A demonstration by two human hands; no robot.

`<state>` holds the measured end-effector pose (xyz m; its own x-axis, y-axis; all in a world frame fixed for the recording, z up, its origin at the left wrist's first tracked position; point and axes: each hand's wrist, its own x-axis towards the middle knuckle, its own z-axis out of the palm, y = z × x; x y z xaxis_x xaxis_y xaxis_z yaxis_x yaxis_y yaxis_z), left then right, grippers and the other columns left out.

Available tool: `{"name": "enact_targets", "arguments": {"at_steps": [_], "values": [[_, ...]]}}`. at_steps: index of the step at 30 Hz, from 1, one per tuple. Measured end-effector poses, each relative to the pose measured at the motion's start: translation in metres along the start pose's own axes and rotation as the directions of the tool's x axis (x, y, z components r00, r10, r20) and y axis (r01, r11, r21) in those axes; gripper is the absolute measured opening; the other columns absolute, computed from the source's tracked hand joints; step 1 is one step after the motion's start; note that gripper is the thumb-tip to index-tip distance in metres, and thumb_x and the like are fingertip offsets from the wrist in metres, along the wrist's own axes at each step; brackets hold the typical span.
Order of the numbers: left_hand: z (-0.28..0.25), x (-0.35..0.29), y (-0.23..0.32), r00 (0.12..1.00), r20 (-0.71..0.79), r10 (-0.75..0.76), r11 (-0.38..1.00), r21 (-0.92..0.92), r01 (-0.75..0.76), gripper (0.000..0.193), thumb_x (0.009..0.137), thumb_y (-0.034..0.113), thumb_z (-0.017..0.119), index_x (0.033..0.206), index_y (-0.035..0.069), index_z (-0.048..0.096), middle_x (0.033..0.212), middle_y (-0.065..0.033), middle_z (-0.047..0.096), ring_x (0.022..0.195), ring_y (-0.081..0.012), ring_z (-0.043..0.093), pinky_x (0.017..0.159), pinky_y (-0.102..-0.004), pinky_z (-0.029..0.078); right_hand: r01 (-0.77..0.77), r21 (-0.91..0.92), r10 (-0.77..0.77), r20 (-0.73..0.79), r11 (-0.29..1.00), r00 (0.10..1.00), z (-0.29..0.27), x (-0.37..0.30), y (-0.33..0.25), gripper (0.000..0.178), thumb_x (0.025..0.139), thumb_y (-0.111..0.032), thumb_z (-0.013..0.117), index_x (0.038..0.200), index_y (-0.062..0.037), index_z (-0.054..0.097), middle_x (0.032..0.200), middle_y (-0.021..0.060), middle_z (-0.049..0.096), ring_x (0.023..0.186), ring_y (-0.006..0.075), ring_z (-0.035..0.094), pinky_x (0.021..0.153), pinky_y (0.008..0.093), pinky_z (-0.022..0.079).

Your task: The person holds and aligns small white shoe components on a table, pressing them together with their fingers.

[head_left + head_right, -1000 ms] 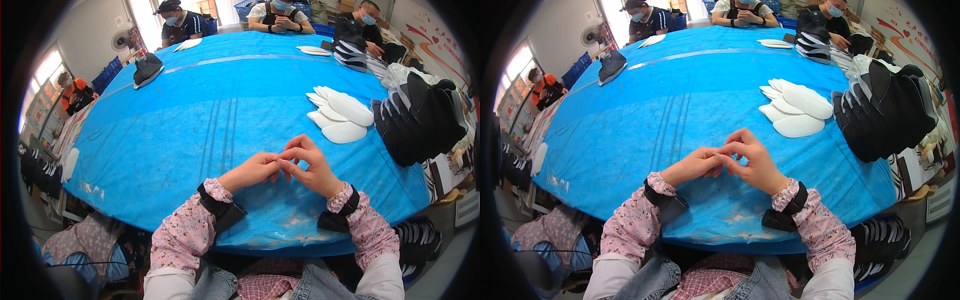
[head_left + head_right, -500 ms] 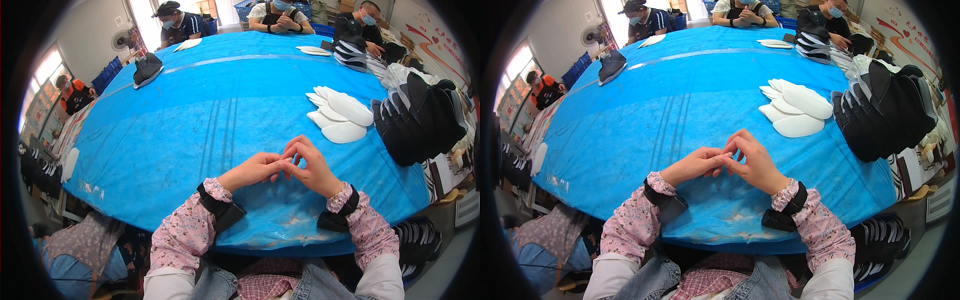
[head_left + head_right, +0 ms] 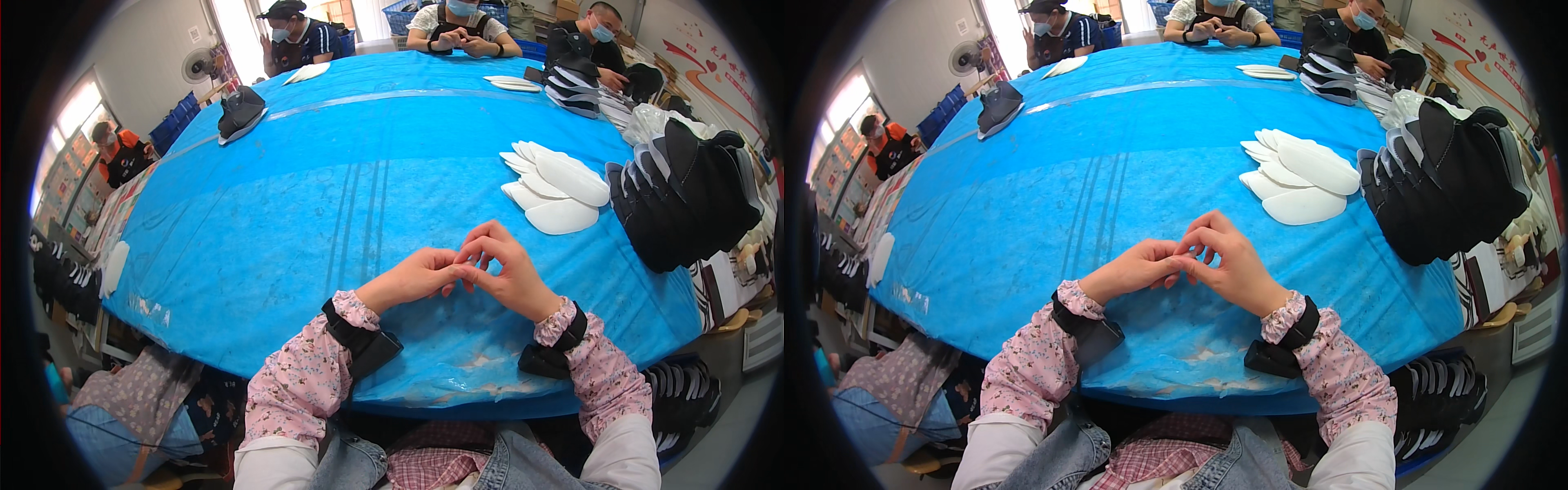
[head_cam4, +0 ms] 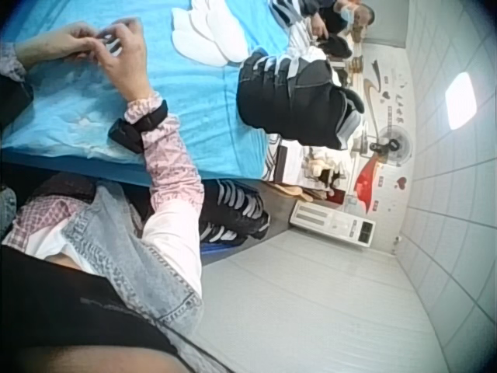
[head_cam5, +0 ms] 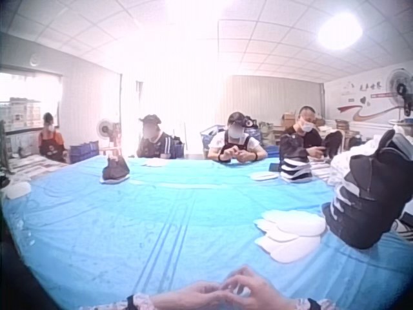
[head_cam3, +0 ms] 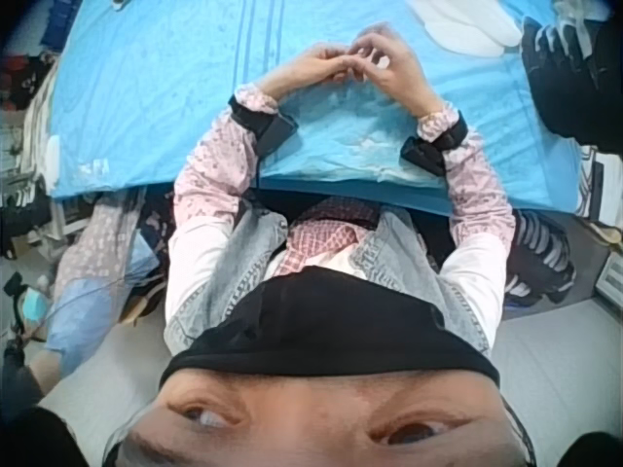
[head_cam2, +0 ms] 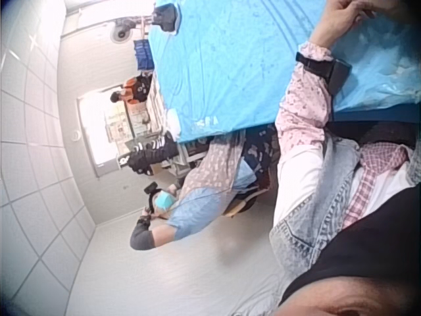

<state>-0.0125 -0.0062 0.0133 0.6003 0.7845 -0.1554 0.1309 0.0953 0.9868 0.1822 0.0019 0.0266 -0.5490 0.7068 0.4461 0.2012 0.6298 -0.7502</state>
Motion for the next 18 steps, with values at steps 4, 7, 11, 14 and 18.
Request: {"name": "enact_targets", "arguments": {"at_steps": [4,7,11,14,18], "values": [[-0.0005,0.0017,-0.0041,0.999,0.005,0.054,0.999,-0.009,-0.054,0.031,0.093,0.039,0.054,0.098,0.009,0.061,0.085,0.0014,0.066,0.062,-0.002,0.049,0.048,-0.0169,0.037,0.009,0.002,-0.009,0.01,1.0,1.0,-0.0007,0.0005,-0.0021,0.011,0.083,-0.016,0.068,0.09,-0.0076,0.066,0.1,0.0064,0.052,0.076,0.0121,0.055,0.062,0.0241,0.047],[-0.0011,0.0018,-0.004,0.998,0.008,0.056,0.998,-0.007,-0.056,0.032,0.093,0.039,0.055,0.098,0.009,0.061,0.085,0.0013,0.066,0.062,-0.0021,0.049,0.048,-0.0169,0.037,-0.008,0.021,0.007,0.016,1.0,1.0,-0.0004,-0.0001,-0.0001,0.011,0.083,-0.016,0.068,0.091,-0.0079,0.066,0.1,0.0063,0.053,0.076,0.0118,0.055,0.061,0.0242,0.047],[-0.0017,0.002,-0.0038,0.999,0.01,0.042,0.999,0.002,-0.042,0.033,0.092,0.04,0.055,0.099,0.008,0.061,0.085,0.0013,0.065,0.063,-0.002,0.049,0.049,-0.0171,0.037,-0.008,0.016,0.007,0.02,1.0,1.0,-0.001,-0.0001,-0.0013,0.013,0.083,-0.017,0.068,0.091,-0.0068,0.064,0.101,0.0063,0.053,0.077,0.012,0.055,0.061,0.0244,0.047],[0.0006,0.0019,-0.0022,0.999,-0.005,0.032,0.999,-0.033,-0.032,0.034,0.093,0.04,0.055,0.102,0.008,0.062,0.086,0.0016,0.065,0.064,-0.0019,0.049,0.049,-0.0171,0.037,-0.011,0.017,0.011,0.002,1.0,1.0,-0.0008,-0.0001,-0.0006,0.015,0.083,-0.017,0.069,0.09,-0.0056,0.061,0.1,0.0063,0.053,0.078,0.0125,0.055,0.061,0.0244,0.047],[-0.0006,0.0003,0.0009,1.0,-0.005,0.004,1.0,-0.014,-0.004,0.034,0.092,0.04,0.055,0.104,0.008,0.062,0.087,0.0018,0.065,0.064,-0.002,0.049,0.05,-0.017,0.037,-0.012,0.038,0.013,-0.028,0.999,1.0,0.0005,0.0001,-0.0006,0.016,0.082,-0.016,0.069,0.088,-0.0054,0.059,0.1,0.0063,0.052,0.078,0.0131,0.055,0.06,0.0243,0.047]]}}
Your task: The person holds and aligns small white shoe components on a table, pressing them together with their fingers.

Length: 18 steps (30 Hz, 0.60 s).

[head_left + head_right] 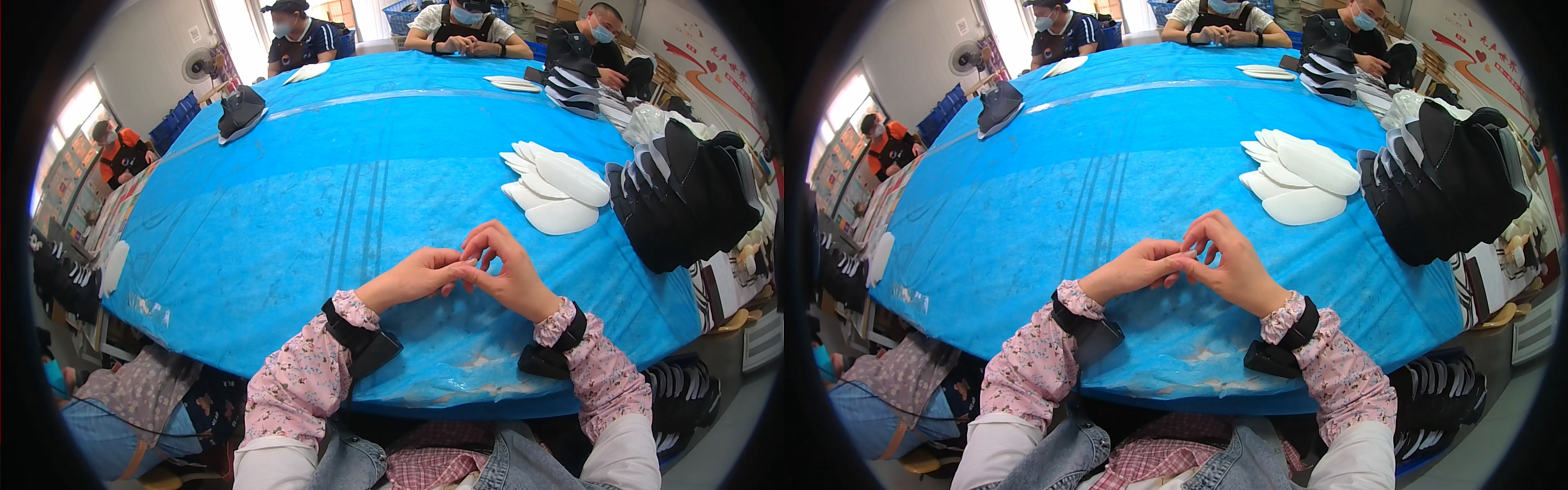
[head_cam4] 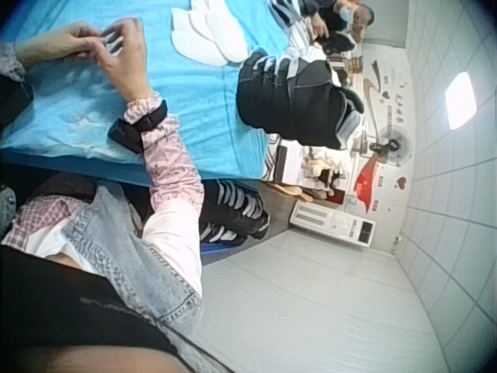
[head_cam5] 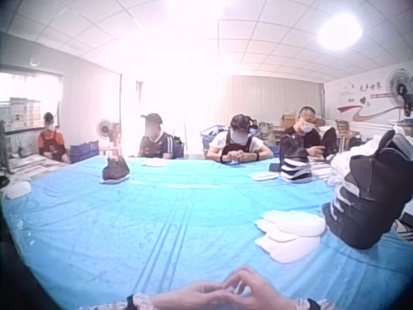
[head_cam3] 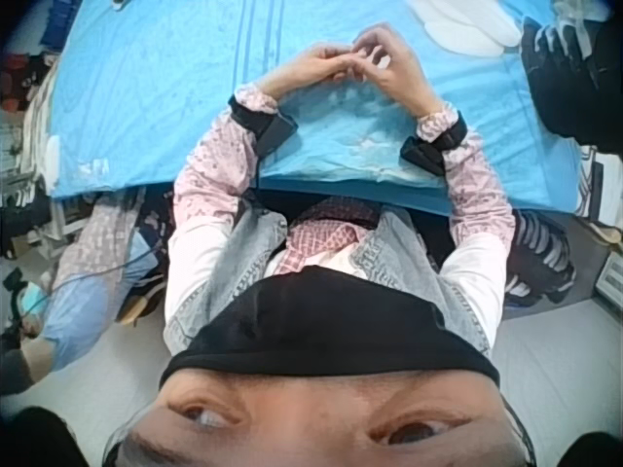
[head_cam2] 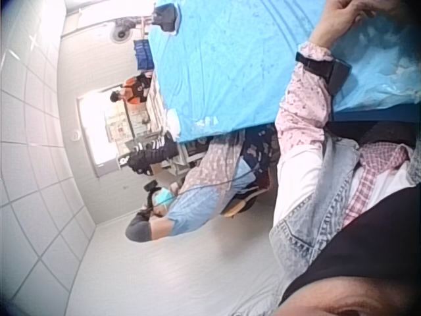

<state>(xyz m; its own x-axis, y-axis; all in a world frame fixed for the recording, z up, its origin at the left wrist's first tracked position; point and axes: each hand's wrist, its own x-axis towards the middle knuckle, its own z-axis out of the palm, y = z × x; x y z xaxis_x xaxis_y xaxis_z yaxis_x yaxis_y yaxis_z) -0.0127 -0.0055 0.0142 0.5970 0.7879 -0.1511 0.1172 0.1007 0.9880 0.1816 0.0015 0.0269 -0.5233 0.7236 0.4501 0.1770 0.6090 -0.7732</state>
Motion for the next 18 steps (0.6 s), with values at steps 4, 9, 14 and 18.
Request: {"name": "enact_targets", "arguments": {"at_steps": [4,9,14,18], "values": [[0.0003,-0.0007,0.0026,1.0,0.006,-0.02,1.0,0.022,0.02,0.034,0.092,0.039,0.055,0.105,0.009,0.062,0.086,0.0023,0.064,0.064,-0.0022,0.05,0.05,-0.0168,0.037,0.02,-0.033,-0.019,0.02,0.999,1.0,-0.0006,-0.0002,0.0002,0.016,0.082,-0.016,0.07,0.089,-0.0056,0.059,0.1,0.0063,0.053,0.077,0.0132,0.055,0.06,0.0244,0.047],[0.0006,-0.0006,0.0004,1.0,0.006,-0.01,1.0,-0.007,0.01,0.033,0.092,0.04,0.056,0.105,0.009,0.062,0.086,0.0024,0.064,0.064,-0.0021,0.049,0.05,-0.0167,0.037,0.01,-0.038,-0.01,0.013,0.999,1.0,-0.0008,0.0,-0.0001,0.017,0.081,-0.016,0.07,0.088,-0.006,0.059,0.099,0.0058,0.053,0.077,0.0129,0.055,0.06,0.0244,0.046],[0.0008,0.0001,-0.0002,1.0,0.011,0.014,1.0,-0.014,-0.014,0.033,0.092,0.04,0.056,0.103,0.009,0.062,0.085,0.0026,0.064,0.064,-0.002,0.049,0.049,-0.0167,0.037,0.0,-0.033,0.0,0.004,0.999,1.0,-0.0013,-0.0002,-0.0007,0.017,0.081,-0.017,0.071,0.087,-0.0061,0.059,0.098,0.0052,0.053,0.076,0.0124,0.055,0.059,0.0247,0.046],[-0.0007,0.0014,-0.0043,1.0,0.011,0.014,1.0,-0.007,-0.014,0.033,0.092,0.039,0.056,0.101,0.008,0.062,0.085,0.0021,0.064,0.064,-0.0023,0.048,0.051,-0.0174,0.037,-0.017,-0.038,0.017,0.015,0.999,1.0,-0.0014,-0.0004,-0.0009,0.017,0.081,-0.018,0.071,0.084,-0.0059,0.059,0.097,0.0047,0.053,0.076,0.0113,0.055,0.06,0.0247,0.046]]}}
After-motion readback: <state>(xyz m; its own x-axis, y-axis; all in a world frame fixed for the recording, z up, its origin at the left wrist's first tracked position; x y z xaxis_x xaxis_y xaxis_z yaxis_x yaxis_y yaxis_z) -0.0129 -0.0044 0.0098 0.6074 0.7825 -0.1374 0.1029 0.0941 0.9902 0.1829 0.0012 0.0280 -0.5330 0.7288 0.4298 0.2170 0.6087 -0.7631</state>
